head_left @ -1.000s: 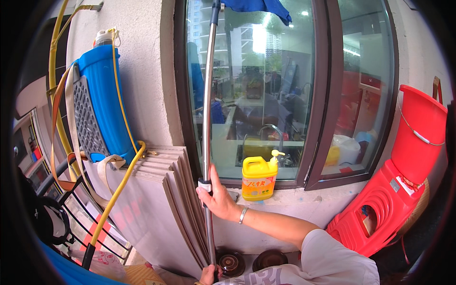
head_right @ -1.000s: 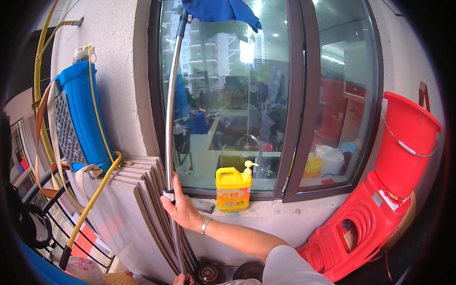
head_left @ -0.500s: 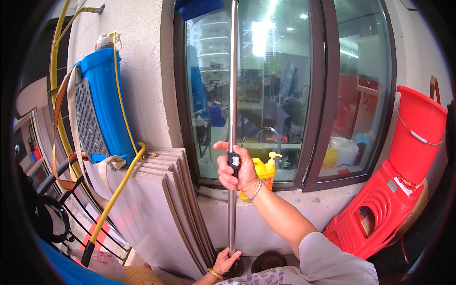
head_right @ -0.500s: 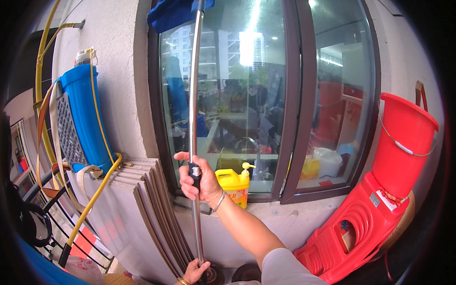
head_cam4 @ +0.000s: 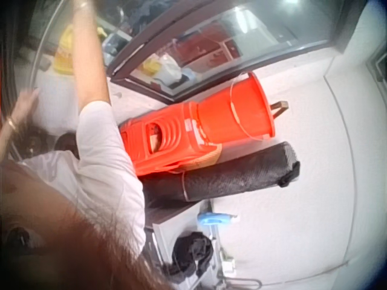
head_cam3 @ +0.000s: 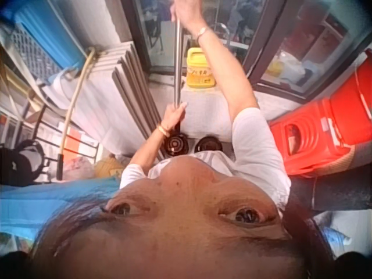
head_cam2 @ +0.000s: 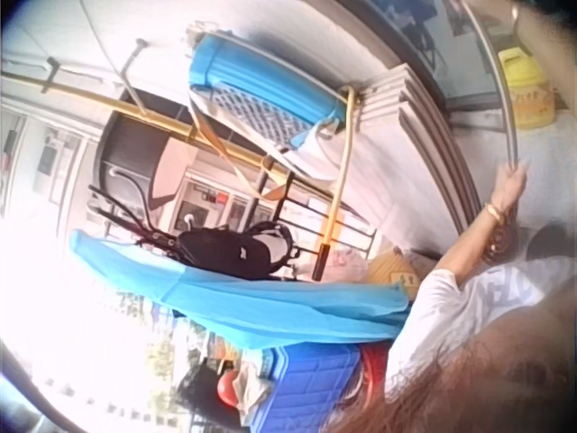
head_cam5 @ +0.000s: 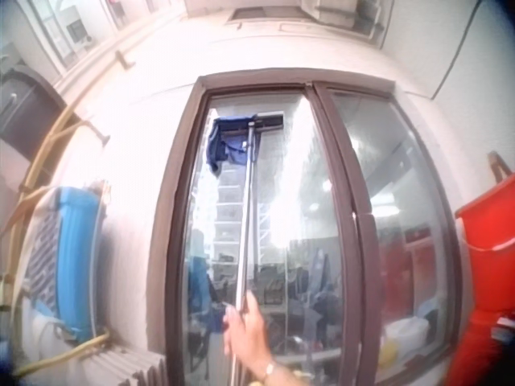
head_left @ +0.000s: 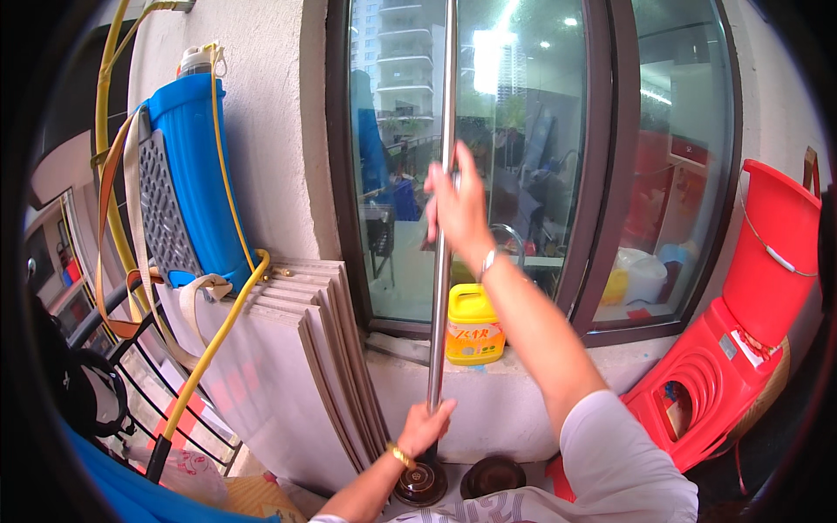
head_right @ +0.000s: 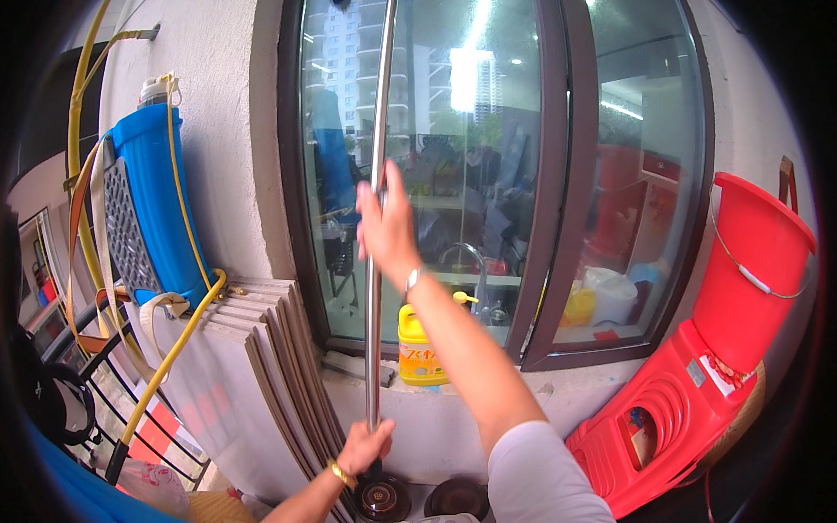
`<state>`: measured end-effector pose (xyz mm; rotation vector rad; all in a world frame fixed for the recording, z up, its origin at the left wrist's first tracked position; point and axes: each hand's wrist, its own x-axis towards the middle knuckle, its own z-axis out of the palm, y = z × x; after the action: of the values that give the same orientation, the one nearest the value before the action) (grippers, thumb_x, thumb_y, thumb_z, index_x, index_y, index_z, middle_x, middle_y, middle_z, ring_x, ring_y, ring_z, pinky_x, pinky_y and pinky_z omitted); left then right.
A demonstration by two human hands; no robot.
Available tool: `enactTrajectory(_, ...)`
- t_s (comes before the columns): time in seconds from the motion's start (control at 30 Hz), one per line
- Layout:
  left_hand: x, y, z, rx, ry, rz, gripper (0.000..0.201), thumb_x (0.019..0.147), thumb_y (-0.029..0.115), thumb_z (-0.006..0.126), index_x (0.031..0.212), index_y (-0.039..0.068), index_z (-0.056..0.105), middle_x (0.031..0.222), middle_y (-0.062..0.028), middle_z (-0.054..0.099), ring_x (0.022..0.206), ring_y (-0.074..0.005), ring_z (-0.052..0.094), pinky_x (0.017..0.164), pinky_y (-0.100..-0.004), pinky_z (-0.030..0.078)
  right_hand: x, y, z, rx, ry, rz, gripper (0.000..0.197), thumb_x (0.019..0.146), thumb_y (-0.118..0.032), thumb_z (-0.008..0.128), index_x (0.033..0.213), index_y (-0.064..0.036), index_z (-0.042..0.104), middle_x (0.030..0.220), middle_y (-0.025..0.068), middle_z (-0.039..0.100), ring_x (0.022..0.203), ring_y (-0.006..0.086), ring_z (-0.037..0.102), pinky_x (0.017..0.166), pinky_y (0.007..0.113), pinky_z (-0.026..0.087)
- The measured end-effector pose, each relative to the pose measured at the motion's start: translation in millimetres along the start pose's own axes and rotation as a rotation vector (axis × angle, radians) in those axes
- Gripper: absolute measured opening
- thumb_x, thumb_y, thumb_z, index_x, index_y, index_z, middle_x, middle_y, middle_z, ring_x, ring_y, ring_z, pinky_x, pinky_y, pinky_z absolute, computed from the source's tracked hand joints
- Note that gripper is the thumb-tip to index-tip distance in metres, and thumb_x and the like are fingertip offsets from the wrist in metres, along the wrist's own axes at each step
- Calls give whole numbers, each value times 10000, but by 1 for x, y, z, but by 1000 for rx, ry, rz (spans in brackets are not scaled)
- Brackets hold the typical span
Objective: The person cleans a window using a long-handled squeegee and a blue cloth. They wipe the glass and frame, then rinse the cloth at a sink.
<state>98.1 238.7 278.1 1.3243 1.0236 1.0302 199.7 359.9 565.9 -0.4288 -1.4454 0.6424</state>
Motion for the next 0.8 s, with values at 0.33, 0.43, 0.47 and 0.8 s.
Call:
enactTrajectory(0.33, 63, 39, 57, -150, -268, 106, 343, 951, 314, 556, 728, 80, 441, 549, -11, 477, 470, -111, 470, 461, -257, 395, 63, -19, -26, -147, 77, 104, 237, 935, -283, 550, 1000, -80, 448, 640, 29, 470, 397, 96, 419, 293, 265, 351)
enactTrajectory(0.43, 44, -41, 33, -59, -166, -76, 377, 947, 291, 563, 670, 56, 461, 512, -29, 474, 432, -121, 451, 443, -280, 372, -11, 29, -11, -137, 44, 214, 244, 941, -278, 524, 907, -55, 433, 589, 8, 465, 375, 112, 459, 293, 273, 380)
enactTrajectory(0.47, 32, -73, 19, -44, -139, -109, 444, 925, 359, 584, 608, 67, 478, 484, -31, 495, 414, -117, 466, 430, -292, 377, -39, 43, -4, -117, 25, 266, 243, 943, -280, 521, 901, -61, 427, 597, 8, 475, 383, 111, 468, 306, 270, 390)
enactTrajectory(0.8, -164, -242, -69, 232, 19, -495, 418, 848, 328, 657, 551, 45, 576, 487, -42, 548, 446, -134, 511, 467, -326, 408, -149, 106, 36, -22, -246, 338, 470, 876, -106, 614, 1268, -37, 363, 764, 51, 571, 595, 105, 563, 569, 253, 493)
